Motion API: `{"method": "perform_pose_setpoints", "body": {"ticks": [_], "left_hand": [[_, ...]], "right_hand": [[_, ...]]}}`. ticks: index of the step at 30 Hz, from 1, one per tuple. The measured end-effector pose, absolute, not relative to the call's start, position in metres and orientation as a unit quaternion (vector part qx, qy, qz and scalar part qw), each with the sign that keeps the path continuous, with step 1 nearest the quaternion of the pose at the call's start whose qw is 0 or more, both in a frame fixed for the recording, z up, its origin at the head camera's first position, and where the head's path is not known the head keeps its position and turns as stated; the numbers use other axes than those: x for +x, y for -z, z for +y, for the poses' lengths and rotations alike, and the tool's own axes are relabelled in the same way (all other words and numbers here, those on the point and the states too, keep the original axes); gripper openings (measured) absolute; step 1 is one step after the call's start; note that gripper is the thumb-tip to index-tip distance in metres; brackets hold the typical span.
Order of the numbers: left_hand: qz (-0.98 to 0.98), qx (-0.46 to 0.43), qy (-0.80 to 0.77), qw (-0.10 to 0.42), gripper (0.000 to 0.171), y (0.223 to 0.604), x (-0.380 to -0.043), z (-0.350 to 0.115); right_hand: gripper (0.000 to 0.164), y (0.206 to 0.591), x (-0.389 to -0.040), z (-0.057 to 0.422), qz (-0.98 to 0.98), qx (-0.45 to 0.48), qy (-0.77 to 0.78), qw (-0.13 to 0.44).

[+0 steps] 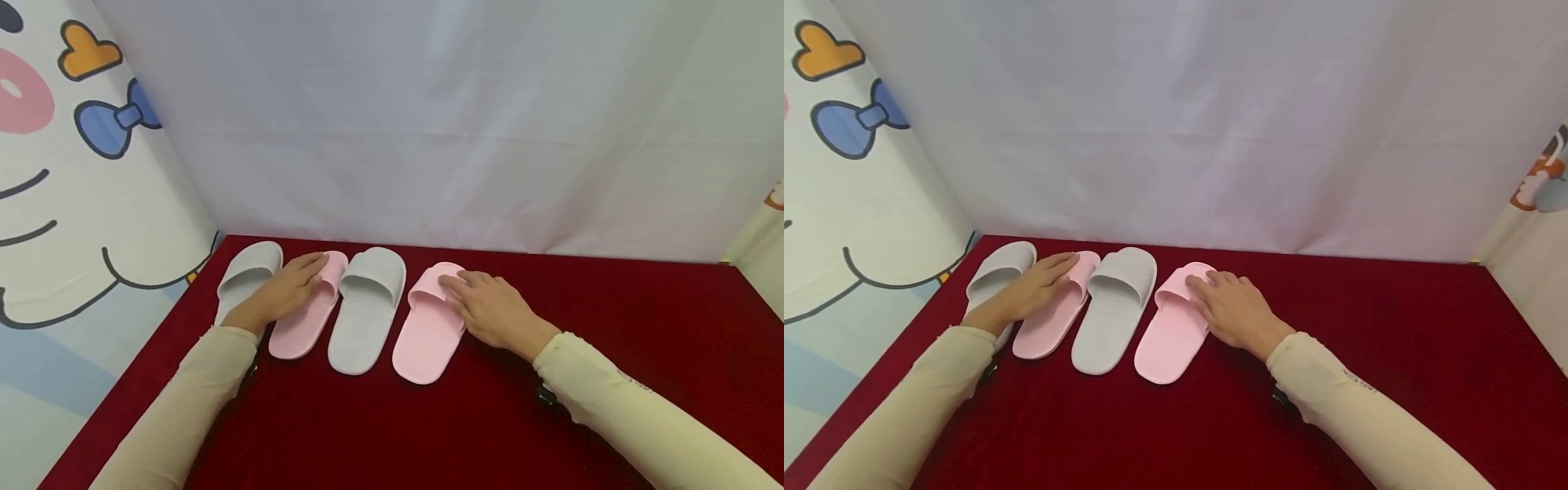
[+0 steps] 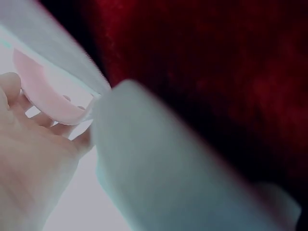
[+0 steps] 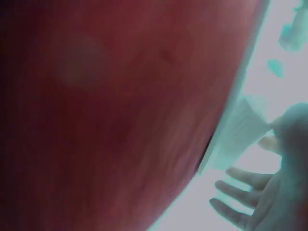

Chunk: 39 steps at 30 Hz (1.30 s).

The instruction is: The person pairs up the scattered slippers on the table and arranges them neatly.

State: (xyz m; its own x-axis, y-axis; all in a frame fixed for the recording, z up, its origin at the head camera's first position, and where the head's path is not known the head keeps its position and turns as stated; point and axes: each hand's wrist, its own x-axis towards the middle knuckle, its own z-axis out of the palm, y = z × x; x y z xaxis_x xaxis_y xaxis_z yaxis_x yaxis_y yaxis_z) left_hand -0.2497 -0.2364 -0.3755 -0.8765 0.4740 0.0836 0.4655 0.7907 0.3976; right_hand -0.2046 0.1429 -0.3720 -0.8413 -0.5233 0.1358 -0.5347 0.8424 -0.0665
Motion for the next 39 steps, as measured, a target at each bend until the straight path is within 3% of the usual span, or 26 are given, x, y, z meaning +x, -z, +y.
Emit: {"method": "perform_pose_setpoints", "body": {"ticks": [11, 20, 39], "left_hand": [[0.941, 0.241, -0.235, 0.021, 0.048, 0.38, -0.251, -0.236], [0.936, 0.25, -0.247, 0.023, 0.043, 0.379, -0.254, -0.238], [0.925, 0.283, -0.249, -0.039, 0.036, 0.379, -0.254, -0.242]], "right_hand": [[0.03, 0.378, -0.197, 0.133, -0.942, 0.305, -0.012, 0.14], [0.047, 0.376, -0.197, 0.139, -0.952, 0.296, -0.038, 0.072], [0.044, 0.374, -0.206, 0.133, -0.933, 0.343, -0.082, 0.068]]}}
